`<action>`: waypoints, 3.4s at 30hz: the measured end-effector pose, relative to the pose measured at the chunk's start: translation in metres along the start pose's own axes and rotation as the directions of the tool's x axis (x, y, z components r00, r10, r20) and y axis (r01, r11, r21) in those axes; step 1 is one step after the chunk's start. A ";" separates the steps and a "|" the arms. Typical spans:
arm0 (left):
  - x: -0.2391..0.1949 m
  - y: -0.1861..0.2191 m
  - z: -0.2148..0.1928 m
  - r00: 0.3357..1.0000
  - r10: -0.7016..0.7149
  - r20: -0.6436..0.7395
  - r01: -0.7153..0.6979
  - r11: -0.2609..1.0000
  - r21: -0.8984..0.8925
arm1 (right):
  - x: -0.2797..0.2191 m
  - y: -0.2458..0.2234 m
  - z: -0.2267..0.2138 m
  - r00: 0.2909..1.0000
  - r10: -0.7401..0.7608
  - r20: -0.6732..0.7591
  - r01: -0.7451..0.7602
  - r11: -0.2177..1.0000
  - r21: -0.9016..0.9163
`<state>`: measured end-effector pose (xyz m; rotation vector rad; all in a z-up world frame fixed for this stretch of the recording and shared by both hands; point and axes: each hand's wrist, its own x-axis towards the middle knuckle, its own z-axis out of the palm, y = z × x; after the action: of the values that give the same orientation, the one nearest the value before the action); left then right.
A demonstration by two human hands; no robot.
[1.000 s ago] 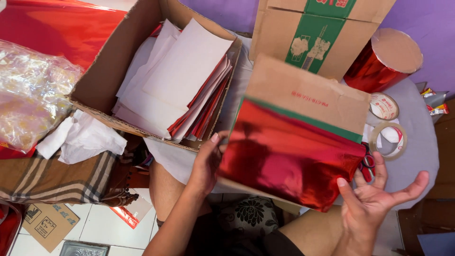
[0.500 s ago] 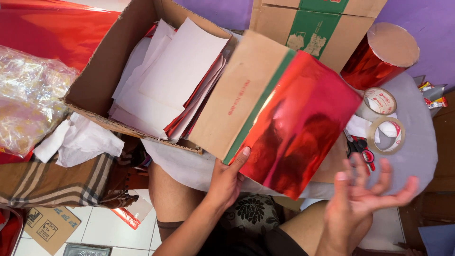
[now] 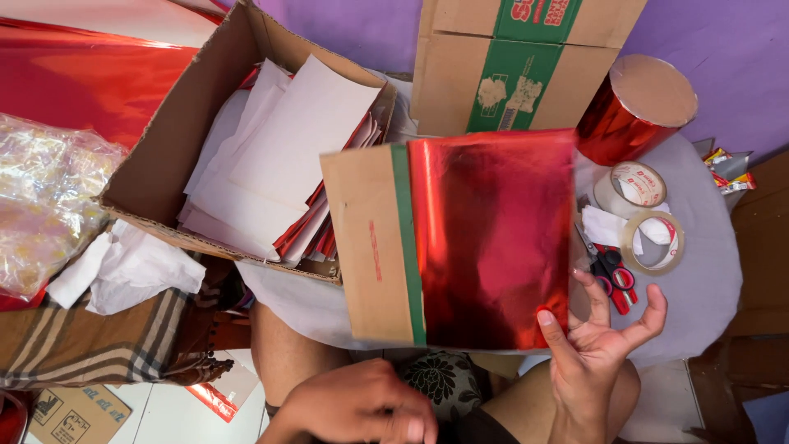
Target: The person is wrapping a piece of cardboard with red metallic paper and securing it with tape.
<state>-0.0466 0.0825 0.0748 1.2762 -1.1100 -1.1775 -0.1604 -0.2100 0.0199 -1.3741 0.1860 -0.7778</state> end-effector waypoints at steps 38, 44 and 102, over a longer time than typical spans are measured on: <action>0.081 0.040 0.008 0.516 0.688 -0.511 0.251 0.448 0.858 | -0.022 -0.003 0.014 0.994 -0.023 -0.111 0.019 0.999 -0.042; 0.073 0.033 -0.007 0.793 0.171 -0.585 0.293 0.735 0.612 | -0.038 0.002 0.023 1.000 0.016 0.025 -0.016 1.000 -0.025; 0.087 -0.021 0.028 0.936 0.051 -0.347 -0.038 0.998 0.045 | -0.031 -0.022 -0.003 0.986 0.077 0.146 -0.038 0.966 -0.254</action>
<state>-0.0668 -0.0054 0.0506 1.4167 -0.8955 -0.8564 -0.1934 -0.1943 0.0297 -1.6549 0.2067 -0.6103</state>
